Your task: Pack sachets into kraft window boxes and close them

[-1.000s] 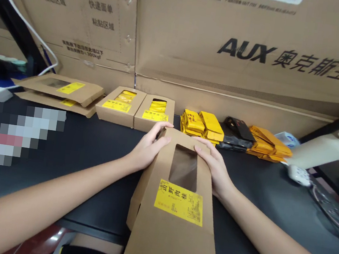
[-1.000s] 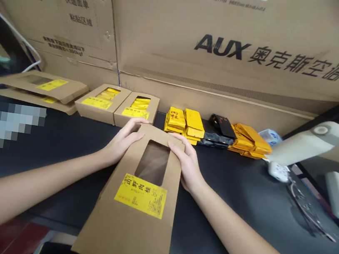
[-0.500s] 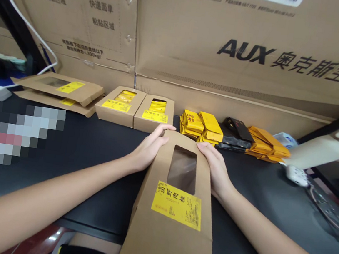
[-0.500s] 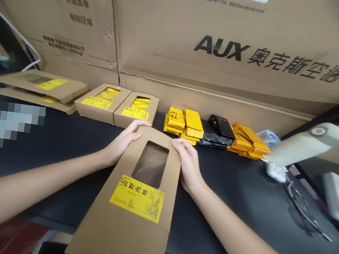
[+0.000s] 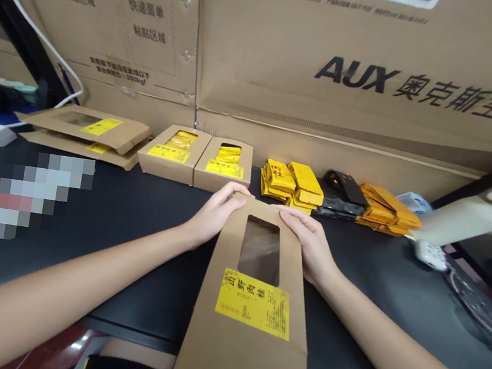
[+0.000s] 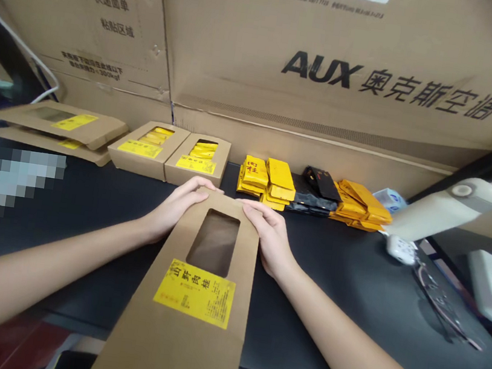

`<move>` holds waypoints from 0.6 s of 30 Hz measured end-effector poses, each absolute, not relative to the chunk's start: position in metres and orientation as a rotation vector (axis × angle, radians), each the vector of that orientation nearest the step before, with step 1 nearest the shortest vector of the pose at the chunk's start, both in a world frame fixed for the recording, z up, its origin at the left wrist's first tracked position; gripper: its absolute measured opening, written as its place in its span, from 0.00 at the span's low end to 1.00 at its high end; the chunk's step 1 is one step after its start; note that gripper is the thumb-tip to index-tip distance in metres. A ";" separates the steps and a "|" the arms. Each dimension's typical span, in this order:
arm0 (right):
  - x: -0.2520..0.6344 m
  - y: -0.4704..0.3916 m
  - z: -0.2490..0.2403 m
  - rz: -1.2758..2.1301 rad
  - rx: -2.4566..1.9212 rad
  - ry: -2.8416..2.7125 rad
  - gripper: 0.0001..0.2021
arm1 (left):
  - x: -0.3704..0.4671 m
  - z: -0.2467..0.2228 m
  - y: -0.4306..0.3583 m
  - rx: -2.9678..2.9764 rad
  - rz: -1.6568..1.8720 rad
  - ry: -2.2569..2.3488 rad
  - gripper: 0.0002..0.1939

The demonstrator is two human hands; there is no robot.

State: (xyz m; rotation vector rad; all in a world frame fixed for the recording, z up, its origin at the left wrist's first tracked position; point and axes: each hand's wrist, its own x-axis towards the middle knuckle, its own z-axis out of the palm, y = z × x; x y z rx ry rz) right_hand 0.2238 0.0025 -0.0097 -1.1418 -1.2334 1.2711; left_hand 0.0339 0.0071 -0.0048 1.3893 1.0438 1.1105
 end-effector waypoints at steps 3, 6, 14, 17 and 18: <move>0.224 0.002 -0.009 1.272 -1.159 -1.224 0.12 | 0.033 -0.004 0.006 1.440 1.094 1.056 0.08; 0.224 0.001 -0.008 1.252 -1.171 -1.210 0.13 | 0.033 -0.004 0.006 1.440 1.093 1.040 0.09; 0.223 0.000 -0.009 1.264 -1.198 -1.159 0.13 | 0.033 -0.004 0.005 1.385 1.089 1.006 0.11; 0.223 0.001 -0.010 1.239 -1.192 -1.207 0.15 | 0.033 -0.003 0.006 1.415 1.102 1.010 0.10; 0.224 0.001 -0.010 1.224 -1.188 -1.228 0.15 | 0.034 -0.003 0.006 1.425 1.106 1.010 0.10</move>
